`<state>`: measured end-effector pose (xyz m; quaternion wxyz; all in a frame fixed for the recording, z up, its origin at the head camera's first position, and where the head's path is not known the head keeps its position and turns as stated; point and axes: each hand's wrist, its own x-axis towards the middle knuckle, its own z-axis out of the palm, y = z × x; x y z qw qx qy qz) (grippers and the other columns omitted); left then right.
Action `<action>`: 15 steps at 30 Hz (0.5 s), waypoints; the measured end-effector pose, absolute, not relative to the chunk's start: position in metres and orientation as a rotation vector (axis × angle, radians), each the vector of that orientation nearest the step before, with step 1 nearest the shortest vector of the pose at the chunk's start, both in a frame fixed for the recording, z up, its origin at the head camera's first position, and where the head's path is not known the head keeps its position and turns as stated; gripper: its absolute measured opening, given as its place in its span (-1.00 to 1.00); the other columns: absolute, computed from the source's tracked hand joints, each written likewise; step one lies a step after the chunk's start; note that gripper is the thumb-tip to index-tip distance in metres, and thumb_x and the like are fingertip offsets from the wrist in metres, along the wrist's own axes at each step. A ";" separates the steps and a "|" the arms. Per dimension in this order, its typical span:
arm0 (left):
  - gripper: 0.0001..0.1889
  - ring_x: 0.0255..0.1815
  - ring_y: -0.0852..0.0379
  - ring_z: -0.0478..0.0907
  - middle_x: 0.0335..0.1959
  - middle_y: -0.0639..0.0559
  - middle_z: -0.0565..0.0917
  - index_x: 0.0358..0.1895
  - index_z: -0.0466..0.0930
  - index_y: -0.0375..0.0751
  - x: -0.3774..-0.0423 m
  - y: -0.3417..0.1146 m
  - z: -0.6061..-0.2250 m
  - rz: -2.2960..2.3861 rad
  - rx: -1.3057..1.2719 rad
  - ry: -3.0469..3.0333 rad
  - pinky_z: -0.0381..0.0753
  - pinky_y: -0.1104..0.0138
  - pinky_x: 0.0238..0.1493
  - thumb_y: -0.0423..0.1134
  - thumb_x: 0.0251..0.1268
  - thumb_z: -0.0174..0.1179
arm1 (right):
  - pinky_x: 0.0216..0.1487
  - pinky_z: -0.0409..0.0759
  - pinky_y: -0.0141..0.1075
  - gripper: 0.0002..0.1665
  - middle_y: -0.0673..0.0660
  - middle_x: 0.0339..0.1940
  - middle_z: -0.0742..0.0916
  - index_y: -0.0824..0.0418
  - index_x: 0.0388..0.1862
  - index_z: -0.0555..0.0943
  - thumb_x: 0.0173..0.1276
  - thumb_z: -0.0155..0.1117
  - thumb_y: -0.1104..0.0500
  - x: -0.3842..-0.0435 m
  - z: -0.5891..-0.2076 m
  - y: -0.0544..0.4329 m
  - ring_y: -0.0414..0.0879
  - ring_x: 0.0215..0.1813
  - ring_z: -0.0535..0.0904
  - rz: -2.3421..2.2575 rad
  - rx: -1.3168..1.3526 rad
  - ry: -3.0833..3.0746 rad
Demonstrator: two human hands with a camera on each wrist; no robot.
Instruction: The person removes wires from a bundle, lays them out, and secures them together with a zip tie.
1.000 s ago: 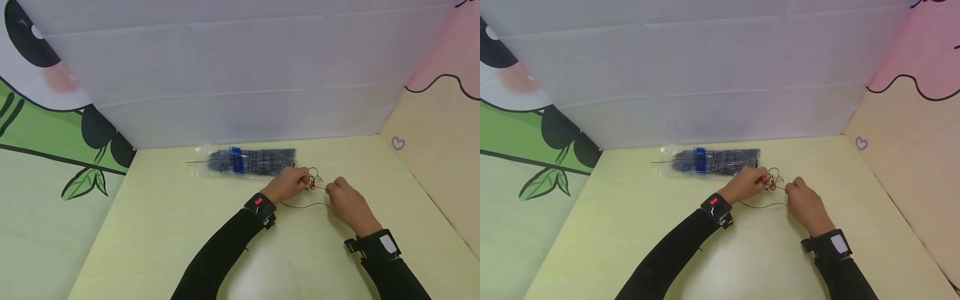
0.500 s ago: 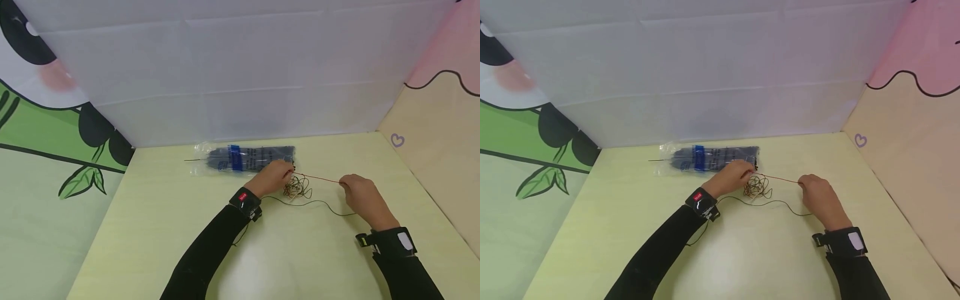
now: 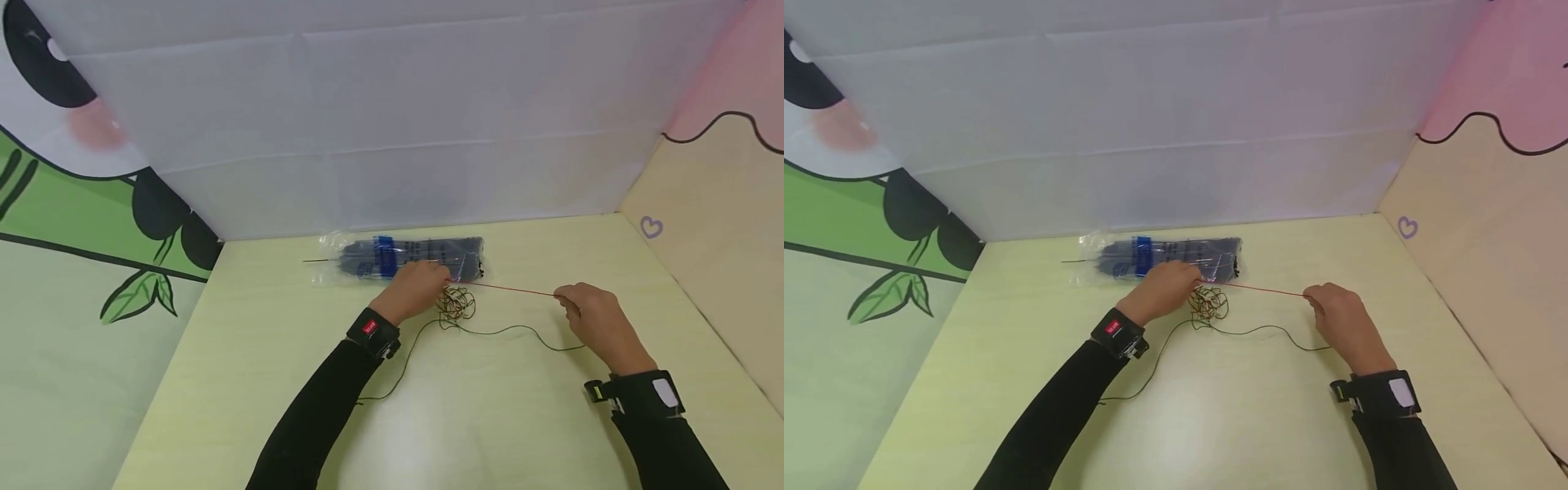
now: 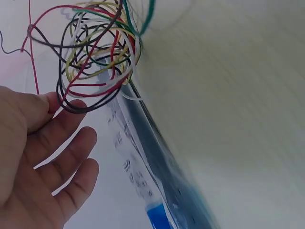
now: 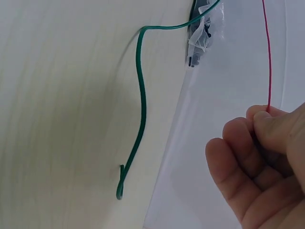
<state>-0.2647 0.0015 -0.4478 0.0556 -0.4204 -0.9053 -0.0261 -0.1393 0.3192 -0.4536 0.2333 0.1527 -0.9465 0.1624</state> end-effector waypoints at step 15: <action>-0.85 -0.44 0.12 0.30 -0.48 0.12 0.51 -0.39 0.50 -0.01 -0.263 -0.064 -0.435 0.059 -1.124 -2.711 0.19 0.27 -0.35 -0.19 0.39 0.04 | -0.40 0.60 -0.17 -0.73 0.18 -0.41 0.73 0.33 -0.20 0.69 0.11 0.36 0.53 -0.138 -0.447 0.315 -0.01 -0.39 0.66 0.455 0.469 -2.572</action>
